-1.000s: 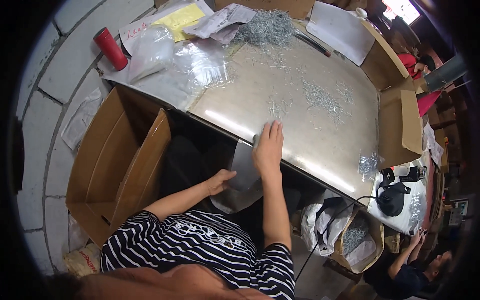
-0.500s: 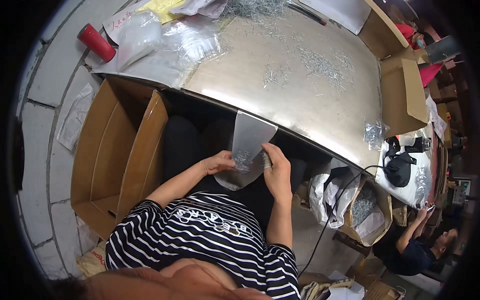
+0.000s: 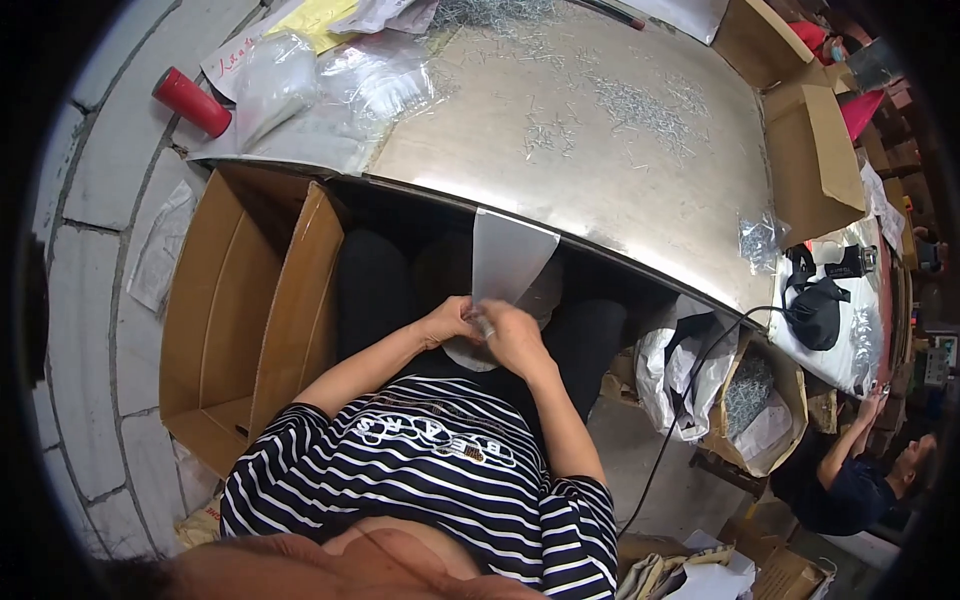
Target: Manually bagging small metal fasteners at a workbench.
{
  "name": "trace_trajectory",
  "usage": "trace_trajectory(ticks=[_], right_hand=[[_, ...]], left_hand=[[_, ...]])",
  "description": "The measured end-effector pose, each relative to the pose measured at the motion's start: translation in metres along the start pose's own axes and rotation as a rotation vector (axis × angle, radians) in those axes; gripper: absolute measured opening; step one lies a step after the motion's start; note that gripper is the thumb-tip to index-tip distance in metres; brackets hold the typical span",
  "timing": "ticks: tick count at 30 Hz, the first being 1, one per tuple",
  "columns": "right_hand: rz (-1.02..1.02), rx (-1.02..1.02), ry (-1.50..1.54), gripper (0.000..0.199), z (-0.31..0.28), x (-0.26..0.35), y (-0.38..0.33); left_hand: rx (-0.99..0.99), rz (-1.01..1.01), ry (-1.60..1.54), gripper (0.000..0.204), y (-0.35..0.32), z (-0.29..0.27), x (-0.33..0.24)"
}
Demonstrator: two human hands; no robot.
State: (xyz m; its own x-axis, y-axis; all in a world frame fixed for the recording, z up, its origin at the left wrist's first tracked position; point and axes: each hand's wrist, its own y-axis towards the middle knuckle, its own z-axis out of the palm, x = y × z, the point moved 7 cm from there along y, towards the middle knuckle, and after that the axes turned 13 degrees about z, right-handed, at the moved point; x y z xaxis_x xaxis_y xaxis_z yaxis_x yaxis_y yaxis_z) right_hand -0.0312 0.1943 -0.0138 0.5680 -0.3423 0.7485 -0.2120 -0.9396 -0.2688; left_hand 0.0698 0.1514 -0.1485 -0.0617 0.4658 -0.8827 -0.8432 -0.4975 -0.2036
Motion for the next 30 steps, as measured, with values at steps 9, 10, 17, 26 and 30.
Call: trace_trajectory(ticks=[9,10,17,26,30], right_hand=[[0.121,-0.058,0.353,0.030,-0.038,-0.010,-0.007],[0.082,-0.053,0.369,0.038,-0.037,-0.009,-0.007],[0.168,-0.052,0.230,0.021,-0.034,-0.016,-0.002],[0.032,-0.249,0.369,0.016,-0.054,0.001,0.004],[-0.067,-0.224,0.331,0.009,-0.068,0.007,0.012]], left_hand=[[0.059,-0.020,-0.157,0.027,-0.025,0.021,-0.050],[0.017,-0.052,-0.157,0.028,-0.024,0.016,-0.049],[-0.040,0.061,-0.157,0.024,-0.007,0.027,-0.081],[-0.014,0.293,0.115,0.024,0.008,0.034,-0.107],[-0.044,0.343,0.482,0.023,0.008,0.038,-0.123]])
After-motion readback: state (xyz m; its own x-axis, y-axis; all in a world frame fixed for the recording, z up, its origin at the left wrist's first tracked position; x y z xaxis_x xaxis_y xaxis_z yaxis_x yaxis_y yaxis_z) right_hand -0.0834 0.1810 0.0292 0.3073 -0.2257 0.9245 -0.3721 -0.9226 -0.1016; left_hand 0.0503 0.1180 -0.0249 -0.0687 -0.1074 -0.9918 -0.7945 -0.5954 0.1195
